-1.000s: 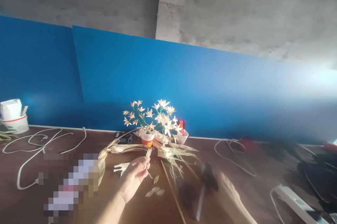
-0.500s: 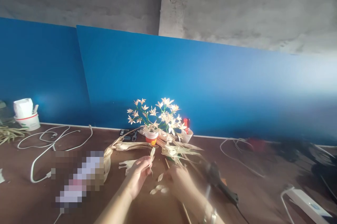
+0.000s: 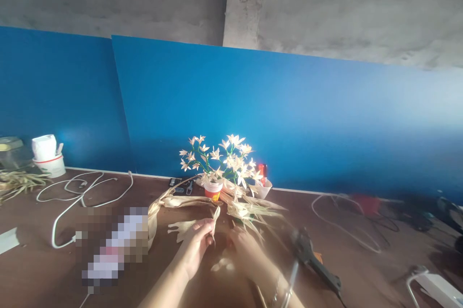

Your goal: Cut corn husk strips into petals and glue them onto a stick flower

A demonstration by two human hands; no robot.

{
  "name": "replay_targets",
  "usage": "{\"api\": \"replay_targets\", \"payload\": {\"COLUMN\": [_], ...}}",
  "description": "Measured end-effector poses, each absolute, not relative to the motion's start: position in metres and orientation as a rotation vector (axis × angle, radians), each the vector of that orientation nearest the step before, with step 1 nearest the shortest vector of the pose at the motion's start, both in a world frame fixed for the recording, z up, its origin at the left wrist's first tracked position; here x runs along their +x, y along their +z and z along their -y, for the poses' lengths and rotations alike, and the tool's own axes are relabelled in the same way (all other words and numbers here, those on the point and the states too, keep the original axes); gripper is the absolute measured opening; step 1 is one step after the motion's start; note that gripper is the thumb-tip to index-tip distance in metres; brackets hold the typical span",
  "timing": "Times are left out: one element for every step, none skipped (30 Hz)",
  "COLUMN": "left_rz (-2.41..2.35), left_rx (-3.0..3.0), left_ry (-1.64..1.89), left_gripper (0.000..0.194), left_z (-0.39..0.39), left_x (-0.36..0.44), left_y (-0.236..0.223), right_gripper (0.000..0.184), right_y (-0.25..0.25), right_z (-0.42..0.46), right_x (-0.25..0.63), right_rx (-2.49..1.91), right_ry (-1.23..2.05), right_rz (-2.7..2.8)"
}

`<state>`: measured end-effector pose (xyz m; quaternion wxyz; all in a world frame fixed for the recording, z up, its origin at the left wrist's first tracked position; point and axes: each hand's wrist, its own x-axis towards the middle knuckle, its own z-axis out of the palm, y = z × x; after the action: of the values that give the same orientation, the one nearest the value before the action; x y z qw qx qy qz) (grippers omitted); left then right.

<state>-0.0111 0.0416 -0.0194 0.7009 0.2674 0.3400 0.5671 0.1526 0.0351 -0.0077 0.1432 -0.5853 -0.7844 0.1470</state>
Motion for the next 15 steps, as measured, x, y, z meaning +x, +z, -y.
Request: {"api": "replay_targets", "payload": {"left_rz": [-0.765, -0.772, -0.777, -0.775, -0.77, -0.768, -0.771, -0.782, -0.8, -0.816, -0.827, -0.829, -0.824, -0.817, -0.809], "left_rx": [0.587, 0.582, 0.586, 0.604, 0.631, 0.661, 0.684, 0.697, 0.7, 0.7, 0.703, 0.716, 0.733, 0.749, 0.76], "left_ry": [1.259, 1.254, 1.248, 1.239, 1.233, 1.238, 1.251, 1.266, 1.281, 1.295, 1.299, 1.297, 1.292, 1.288, 1.282], "left_gripper": [0.022, 0.021, 0.02, 0.02, 0.02, 0.02, 0.021, 0.021, 0.021, 0.022, 0.023, 0.026, 0.028, 0.029, 0.029], "left_z": [-0.04, -0.039, -0.037, -0.035, -0.034, -0.032, -0.031, -0.03, -0.029, -0.028, -0.028, -0.027, -0.027, -0.026, -0.025], "left_x": [-0.01, -0.009, -0.008, -0.007, -0.006, -0.004, -0.003, -0.002, 0.0, 0.001, 0.002, 0.003, 0.003, 0.004, 0.004], "left_y": [-0.018, -0.015, -0.012, -0.009, -0.006, -0.003, 0.0, 0.002, 0.003, 0.005, 0.006, 0.007, 0.008, 0.009, 0.01], "right_gripper": [0.017, 0.014, 0.011, 0.009, 0.007, 0.007, 0.009, 0.012, 0.016, 0.019, 0.022, 0.024, 0.026, 0.028, 0.029], "right_y": [-0.006, -0.003, 0.001, 0.005, 0.009, 0.013, 0.016, 0.019, 0.021, 0.022, 0.024, 0.025, 0.026, 0.026, 0.027], "right_z": [-0.035, -0.034, -0.034, -0.034, -0.033, -0.033, -0.033, -0.033, -0.033, -0.033, -0.032, -0.032, -0.032, -0.032, -0.032], "right_x": [0.153, 0.153, 0.152, 0.152, 0.15, 0.149, 0.147, 0.145, 0.142, 0.14, 0.137, 0.136, 0.134, 0.133, 0.132], "right_rx": [-1.669, -1.646, -1.629, -1.6, -1.542, -1.456, -1.352, -1.241, -1.138, -1.057, -1.014, -0.987, -0.973, -0.972, -0.976], "right_ry": [0.44, 0.471, 0.504, 0.557, 0.642, 0.749, 0.869, 0.986, 1.092, 1.176, 1.231, 1.27, 1.291, 1.295, 1.294], "right_rz": [2.228, 2.183, 2.137, 2.076, 1.991, 1.875, 1.733, 1.578, 1.427, 1.301, 1.22, 1.169, 1.141, 1.128, 1.123]}}
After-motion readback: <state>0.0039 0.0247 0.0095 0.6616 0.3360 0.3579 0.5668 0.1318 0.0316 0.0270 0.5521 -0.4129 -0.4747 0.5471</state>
